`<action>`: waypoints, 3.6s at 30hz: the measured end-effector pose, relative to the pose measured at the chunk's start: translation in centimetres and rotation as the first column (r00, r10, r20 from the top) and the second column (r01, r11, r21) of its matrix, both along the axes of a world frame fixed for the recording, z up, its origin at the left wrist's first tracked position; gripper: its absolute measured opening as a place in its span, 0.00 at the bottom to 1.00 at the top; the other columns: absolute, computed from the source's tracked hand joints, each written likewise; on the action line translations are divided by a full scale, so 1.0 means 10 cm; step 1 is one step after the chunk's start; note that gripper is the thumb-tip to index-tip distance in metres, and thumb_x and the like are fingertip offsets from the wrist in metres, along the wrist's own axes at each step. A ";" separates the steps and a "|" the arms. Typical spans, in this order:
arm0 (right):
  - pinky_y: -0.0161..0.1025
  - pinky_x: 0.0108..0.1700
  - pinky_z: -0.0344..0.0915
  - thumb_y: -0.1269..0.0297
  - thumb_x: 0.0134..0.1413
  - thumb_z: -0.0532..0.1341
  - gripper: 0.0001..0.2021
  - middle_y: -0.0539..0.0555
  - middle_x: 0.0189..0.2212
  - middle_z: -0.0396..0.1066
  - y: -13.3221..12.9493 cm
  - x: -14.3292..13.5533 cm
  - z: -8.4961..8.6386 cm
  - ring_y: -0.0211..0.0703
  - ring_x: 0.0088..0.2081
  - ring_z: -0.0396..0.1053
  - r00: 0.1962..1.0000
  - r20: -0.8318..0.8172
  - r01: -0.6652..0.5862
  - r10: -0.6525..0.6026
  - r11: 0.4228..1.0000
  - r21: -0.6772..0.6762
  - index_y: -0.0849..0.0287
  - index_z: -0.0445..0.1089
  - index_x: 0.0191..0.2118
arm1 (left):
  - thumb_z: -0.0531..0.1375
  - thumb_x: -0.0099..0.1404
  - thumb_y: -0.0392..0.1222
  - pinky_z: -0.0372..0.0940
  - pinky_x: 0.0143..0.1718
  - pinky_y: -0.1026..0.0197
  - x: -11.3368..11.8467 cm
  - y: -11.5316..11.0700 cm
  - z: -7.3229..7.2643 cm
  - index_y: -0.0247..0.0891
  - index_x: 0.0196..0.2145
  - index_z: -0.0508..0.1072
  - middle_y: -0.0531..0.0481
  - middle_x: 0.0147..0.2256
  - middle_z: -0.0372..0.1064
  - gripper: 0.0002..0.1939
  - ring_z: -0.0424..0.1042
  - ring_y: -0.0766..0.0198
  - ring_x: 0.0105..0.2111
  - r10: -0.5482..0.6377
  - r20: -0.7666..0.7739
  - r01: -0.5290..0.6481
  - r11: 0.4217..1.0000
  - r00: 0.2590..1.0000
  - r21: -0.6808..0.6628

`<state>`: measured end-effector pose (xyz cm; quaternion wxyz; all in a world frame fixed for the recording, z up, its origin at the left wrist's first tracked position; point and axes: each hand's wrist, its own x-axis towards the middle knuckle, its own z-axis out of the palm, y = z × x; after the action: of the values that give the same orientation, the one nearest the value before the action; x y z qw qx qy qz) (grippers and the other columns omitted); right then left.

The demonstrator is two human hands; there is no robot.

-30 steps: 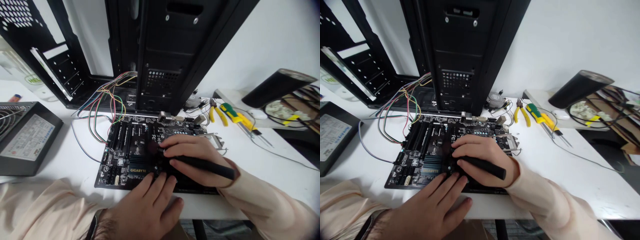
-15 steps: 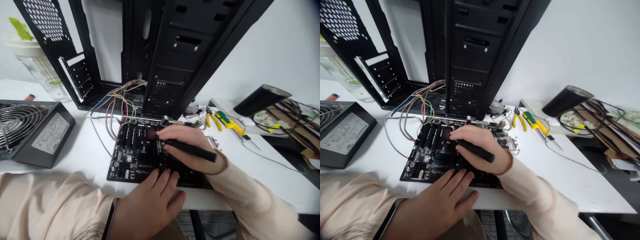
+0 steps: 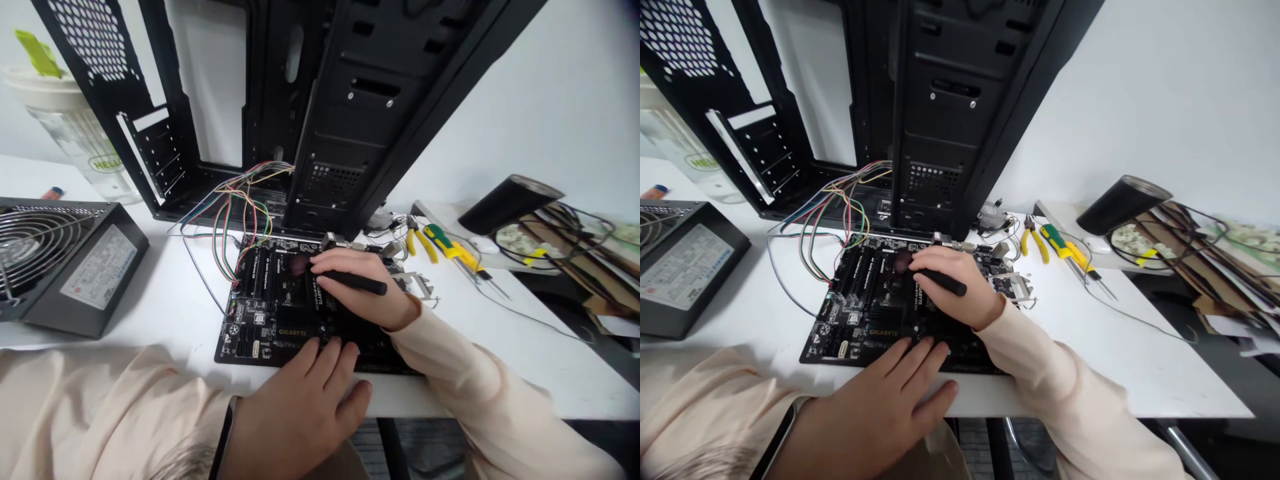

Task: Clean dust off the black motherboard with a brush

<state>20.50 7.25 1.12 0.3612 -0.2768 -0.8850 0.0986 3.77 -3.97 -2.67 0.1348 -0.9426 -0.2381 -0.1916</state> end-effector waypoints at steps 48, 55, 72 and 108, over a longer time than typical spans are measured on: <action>0.43 0.37 0.74 0.68 0.55 0.59 0.04 0.53 0.30 0.78 0.00 0.28 0.12 0.45 0.32 0.76 0.947 0.144 0.242 -0.287 0.933 0.266 0.57 0.72 0.33 | 0.48 0.71 0.41 0.52 0.52 0.49 -0.01 0.01 0.03 0.35 0.53 0.65 0.39 0.55 0.66 0.16 0.68 0.51 0.52 -0.022 -0.072 0.020 0.999 0.997 -0.034; 0.39 0.38 0.73 0.68 0.57 0.57 0.06 0.53 0.33 0.78 0.00 0.31 0.12 0.44 0.35 0.76 0.961 0.221 0.124 -0.167 0.973 0.197 0.58 0.72 0.34 | 0.49 0.71 0.41 0.50 0.53 0.49 0.00 0.01 0.05 0.36 0.54 0.65 0.39 0.55 0.65 0.16 0.67 0.50 0.53 -0.022 -0.120 0.018 0.999 0.993 -0.036; 0.38 0.22 0.62 0.66 0.55 0.57 0.10 0.49 0.19 0.70 -0.01 0.54 0.20 0.40 0.20 0.68 0.905 0.256 0.269 -0.340 0.923 0.276 0.55 0.66 0.24 | 0.47 0.72 0.41 0.48 0.53 0.49 0.02 0.00 0.06 0.37 0.53 0.66 0.41 0.55 0.66 0.16 0.67 0.51 0.52 -0.027 -0.138 0.023 0.999 0.990 -0.033; 0.33 0.28 0.63 0.70 0.58 0.56 0.09 0.50 0.23 0.69 -0.18 0.35 0.27 0.35 0.26 0.66 0.998 0.053 -0.011 0.023 0.974 -0.226 0.58 0.64 0.26 | 0.48 0.72 0.41 0.47 0.53 0.49 0.03 0.02 0.04 0.37 0.52 0.65 0.40 0.54 0.67 0.15 0.68 0.51 0.52 -0.019 -0.112 0.014 0.999 0.994 -0.045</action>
<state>24.03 5.41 3.79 0.3021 -0.3110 -0.8800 0.1940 4.08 -3.80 -2.29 0.1255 -0.9565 -0.2266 -0.1339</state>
